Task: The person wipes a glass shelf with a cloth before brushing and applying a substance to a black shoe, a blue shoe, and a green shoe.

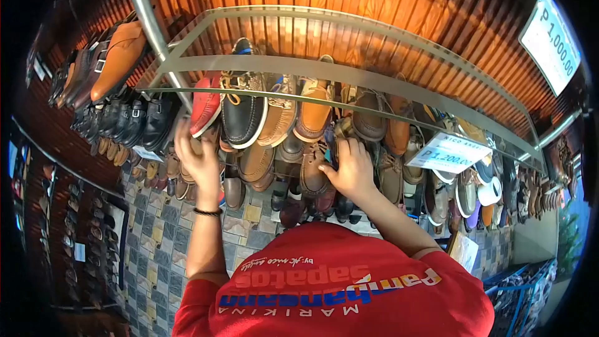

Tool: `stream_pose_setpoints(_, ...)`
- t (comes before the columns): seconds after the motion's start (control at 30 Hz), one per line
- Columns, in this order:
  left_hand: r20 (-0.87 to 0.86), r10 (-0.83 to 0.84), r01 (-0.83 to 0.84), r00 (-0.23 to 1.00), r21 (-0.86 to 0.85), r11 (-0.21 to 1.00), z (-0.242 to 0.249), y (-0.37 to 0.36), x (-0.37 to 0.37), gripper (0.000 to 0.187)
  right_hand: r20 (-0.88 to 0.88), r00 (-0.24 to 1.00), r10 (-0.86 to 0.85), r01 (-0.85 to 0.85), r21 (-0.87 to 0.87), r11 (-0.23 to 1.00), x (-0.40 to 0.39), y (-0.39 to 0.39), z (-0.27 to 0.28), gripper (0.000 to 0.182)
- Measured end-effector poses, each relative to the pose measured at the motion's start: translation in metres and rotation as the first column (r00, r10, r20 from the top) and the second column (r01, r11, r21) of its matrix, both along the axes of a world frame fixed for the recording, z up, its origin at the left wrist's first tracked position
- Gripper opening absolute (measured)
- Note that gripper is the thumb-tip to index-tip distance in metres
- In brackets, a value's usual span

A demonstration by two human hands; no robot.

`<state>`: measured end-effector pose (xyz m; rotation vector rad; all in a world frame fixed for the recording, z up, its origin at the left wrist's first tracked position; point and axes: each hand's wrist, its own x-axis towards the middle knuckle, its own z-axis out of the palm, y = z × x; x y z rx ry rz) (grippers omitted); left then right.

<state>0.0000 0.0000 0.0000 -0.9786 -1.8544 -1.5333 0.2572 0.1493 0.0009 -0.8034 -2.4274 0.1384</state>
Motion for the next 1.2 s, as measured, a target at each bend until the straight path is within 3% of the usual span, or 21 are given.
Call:
stream_pose_setpoints(0.03, 0.020, -0.138, 0.133, 0.990, 0.154, 0.979, 0.000, 0.003, 0.026, 0.036, 0.045, 0.999, -0.018, 0.017, 0.035, 0.999, 0.005, -0.003, -0.006, 0.040)
stream_pose_setpoints(0.07, -0.115, -0.297, 0.300, 0.948, 0.010, 0.954, -0.008, 0.007, 0.044, 0.031, 0.089, 0.995, -0.037, 0.031, 0.072, 0.997, 0.008, -0.006, -0.014, 0.037)
stream_pose_setpoints(0.1, -0.298, -0.451, 0.425, 0.841, -0.151, 0.892, -0.007, 0.028, 0.053, 0.027, -0.028, 1.000, -0.012, 0.017, 0.177, 0.984, -0.003, 0.012, -0.025, 0.028)
stream_pose_setpoints(0.13, -0.092, -0.591, 0.549, 0.802, -0.278, 0.788, 0.001, 0.030, 0.090, 0.023, -0.051, 0.998, -0.022, 0.026, 0.095, 0.995, 0.001, 0.011, -0.029, 0.024)
stream_pose_setpoints(0.17, 0.392, -0.654, 0.742, 0.647, -0.125, 0.658, -0.009, 0.040, 0.123, 0.016, -0.070, 0.997, -0.029, 0.031, 0.024, 0.999, 0.007, 0.013, -0.030, 0.020)
stream_pose_setpoints(0.2, 0.521, -0.723, 0.812, 0.453, 0.094, 0.576, -0.042, 0.055, 0.137, 0.022, -0.200, 0.978, -0.057, 0.048, -0.050, 0.998, 0.011, 0.018, -0.036, 0.019)
stream_pose_setpoints(0.23, 0.749, -0.651, 0.744, -0.124, 0.504, 0.438, -0.053, 0.060, 0.144, 0.032, -0.334, 0.938, -0.092, 0.053, -0.124, 0.991, 0.013, 0.023, -0.040, 0.017)
stream_pose_setpoints(0.27, 0.743, -0.571, 0.674, -0.350, 0.623, 0.398, -0.062, 0.066, 0.146, 0.036, -0.449, 0.893, -0.041, -0.072, -0.230, 0.971, 0.020, 0.028, -0.036, 0.019)
stream_pose_setpoints(0.3, 0.685, -0.465, 0.576, -0.561, 0.726, 0.376, -0.062, 0.070, 0.149, 0.041, -0.472, 0.875, -0.107, -0.132, -0.445, 0.886, 0.026, 0.031, -0.036, 0.023)
stream_pose_setpoints(0.33, 0.623, -0.368, 0.516, -0.690, 0.780, 0.353, -0.063, 0.076, 0.153, 0.044, -0.608, 0.782, -0.134, -0.322, -0.579, 0.749, 0.034, 0.033, -0.036, 0.024)
stream_pose_setpoints(0.4, 0.438, -0.152, 0.370, -0.886, 0.865, 0.340, -0.061, 0.094, 0.161, 0.049, -0.774, 0.590, -0.232, -0.644, -0.623, 0.443, 0.047, 0.038, -0.033, 0.031)
stream_pose_setpoints(0.5, 0.277, -0.339, 0.191, -0.899, 0.945, 0.265, -0.056, 0.107, 0.177, 0.056, -0.784, 0.411, -0.465, -0.846, -0.518, 0.126, 0.056, 0.026, 0.008, 0.042)
stream_pose_setpoints(0.67, 0.268, -0.459, 0.174, -0.847, 0.956, 0.237, -0.055, 0.100, 0.194, 0.056, -0.714, 0.463, -0.526, -0.814, -0.577, 0.066, 0.061, 0.026, 0.010, 0.044)
stream_pose_setpoints(0.77, 0.223, -0.497, 0.146, -0.839, 0.971, 0.188, -0.063, 0.099, 0.185, 0.055, -0.769, 0.569, -0.291, -0.746, -0.632, 0.211, 0.071, 0.003, 0.018, 0.042)
stream_pose_setpoints(0.83, 0.268, -0.554, 0.203, -0.789, 0.963, 0.176, -0.057, 0.102, 0.187, 0.055, -0.802, 0.534, -0.267, -0.794, -0.584, 0.165, 0.081, -0.017, 0.036, 0.045)
stream_pose_setpoints(0.9, 0.348, -0.587, 0.366, -0.731, 0.926, 0.095, -0.043, 0.097, 0.190, 0.057, -0.803, 0.515, -0.299, -0.787, -0.582, 0.207, 0.105, -0.032, 0.078, 0.049)
stream_pose_setpoints(0.97, 0.351, -0.549, 0.360, -0.758, 0.928, 0.096, -0.044, 0.094, 0.187, 0.058, -0.841, 0.430, -0.329, -0.829, -0.512, 0.224, 0.142, -0.028, 0.111, 0.048)
stream_pose_setpoints(1.03, 0.280, -0.430, 0.200, -0.858, 0.954, 0.221, -0.057, 0.086, 0.182, 0.058, -0.848, 0.296, -0.439, -0.615, -0.521, 0.592, 0.182, -0.019, 0.128, 0.047)
stream_pose_setpoints(1.07, 0.290, -0.435, 0.233, -0.852, 0.955, 0.182, -0.062, 0.083, 0.182, 0.058, -0.863, 0.206, -0.460, -0.493, -0.498, 0.713, 0.202, -0.017, 0.142, 0.047)
stream_pose_setpoints(1.1, 0.299, -0.444, 0.263, -0.844, 0.954, 0.142, -0.067, 0.081, 0.182, 0.057, -0.899, 0.076, -0.431, -0.457, -0.416, 0.786, 0.219, -0.019, 0.166, 0.047)
stream_pose_setpoints(1.2, 0.325, -0.478, 0.318, -0.816, 0.943, 0.099, -0.070, 0.079, 0.184, 0.057, -0.952, -0.056, -0.301, -0.263, -0.277, 0.924, 0.313, 0.018, 0.188, 0.046)
